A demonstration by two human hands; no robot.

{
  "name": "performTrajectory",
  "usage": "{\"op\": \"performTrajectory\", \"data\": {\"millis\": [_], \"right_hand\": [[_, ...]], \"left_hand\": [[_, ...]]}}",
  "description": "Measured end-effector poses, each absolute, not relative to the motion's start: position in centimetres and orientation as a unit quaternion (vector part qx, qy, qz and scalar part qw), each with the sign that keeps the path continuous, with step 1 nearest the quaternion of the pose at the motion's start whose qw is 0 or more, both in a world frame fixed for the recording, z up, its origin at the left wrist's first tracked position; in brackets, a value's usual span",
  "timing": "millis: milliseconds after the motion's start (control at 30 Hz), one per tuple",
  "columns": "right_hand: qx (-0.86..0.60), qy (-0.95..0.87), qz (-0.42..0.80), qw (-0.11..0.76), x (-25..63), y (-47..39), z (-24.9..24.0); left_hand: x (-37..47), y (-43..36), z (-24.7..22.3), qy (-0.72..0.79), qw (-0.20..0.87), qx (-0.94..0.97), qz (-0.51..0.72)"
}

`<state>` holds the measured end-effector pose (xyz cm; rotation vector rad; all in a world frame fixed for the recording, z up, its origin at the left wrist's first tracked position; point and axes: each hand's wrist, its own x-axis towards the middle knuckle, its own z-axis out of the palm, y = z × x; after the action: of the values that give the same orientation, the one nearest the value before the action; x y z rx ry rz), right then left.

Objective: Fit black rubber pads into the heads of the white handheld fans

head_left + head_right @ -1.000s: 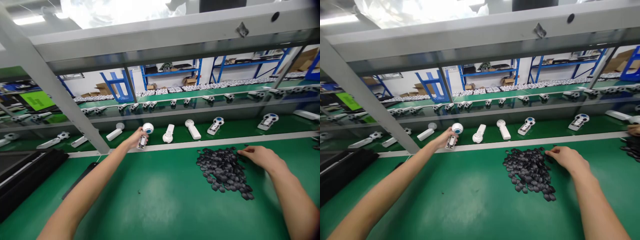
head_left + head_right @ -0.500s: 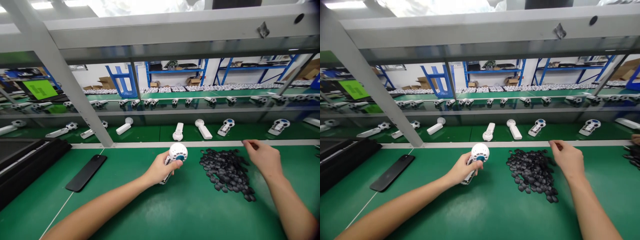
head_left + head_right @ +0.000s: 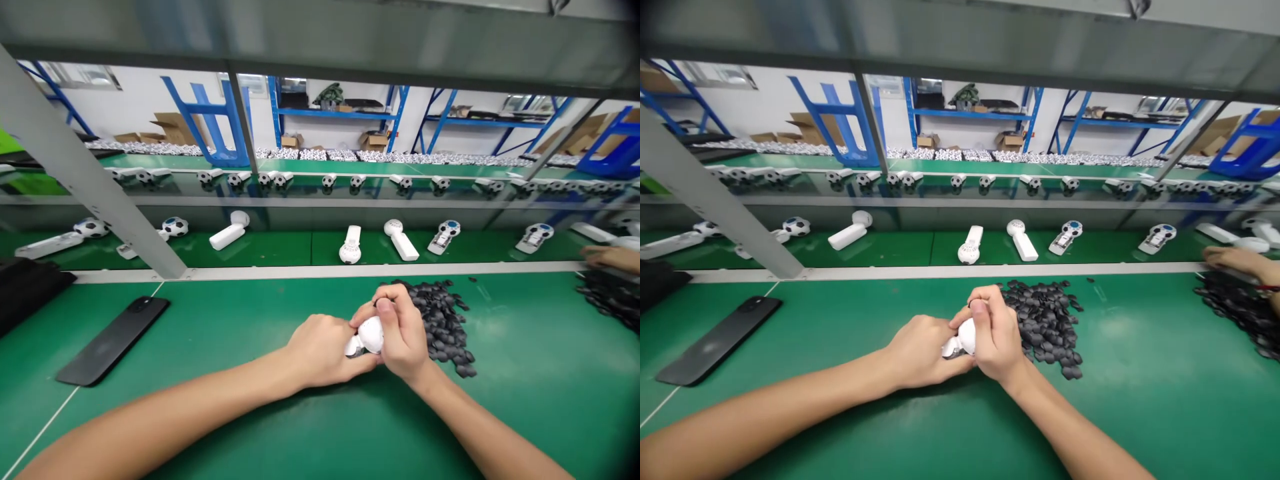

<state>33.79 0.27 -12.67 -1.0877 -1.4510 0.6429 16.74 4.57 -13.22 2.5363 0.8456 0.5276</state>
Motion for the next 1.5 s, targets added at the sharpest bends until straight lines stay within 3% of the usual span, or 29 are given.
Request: {"op": "performTrajectory", "data": {"millis": [233, 367, 500, 767, 933, 1200, 1500], "right_hand": [[-0.424, -0.635, 0.287, 0.578, 33.1, 0.9, -12.4], [-0.389, -0.627, 0.248, 0.628, 33.4, 0.1, -11.9], [-0.461, -0.618, 0.164, 0.615, 34.4, -0.5, -11.2], [-0.513, -0.569, 0.369, 0.527, 33.3, -0.5, -12.3], [-0.523, -0.612, 0.332, 0.492, 32.8, 0.1, -12.7], [-0.537, -0.64, 0.309, 0.456, 32.8, 0.3, -13.5], [-0.525, -0.68, 0.277, 0.432, 33.1, 0.6, -14.4]], "left_hand": [[16.1, 4.0, -13.0, 0.325, 0.266, 0.882, 0.212], [15.4, 3.8, -11.5, 0.318, 0.404, 0.832, 0.208], [14.6, 4.4, -10.7, 0.292, 0.569, 0.735, 0.225], [14.5, 5.6, -13.0, 0.353, 0.749, 0.474, 0.3], [14.3, 6.3, -13.8, 0.31, 0.713, 0.514, 0.363], [14.4, 5.6, -14.2, 0.331, 0.626, 0.611, 0.354], [14.3, 6.1, -14.6, 0.334, 0.613, 0.646, 0.31]]}}
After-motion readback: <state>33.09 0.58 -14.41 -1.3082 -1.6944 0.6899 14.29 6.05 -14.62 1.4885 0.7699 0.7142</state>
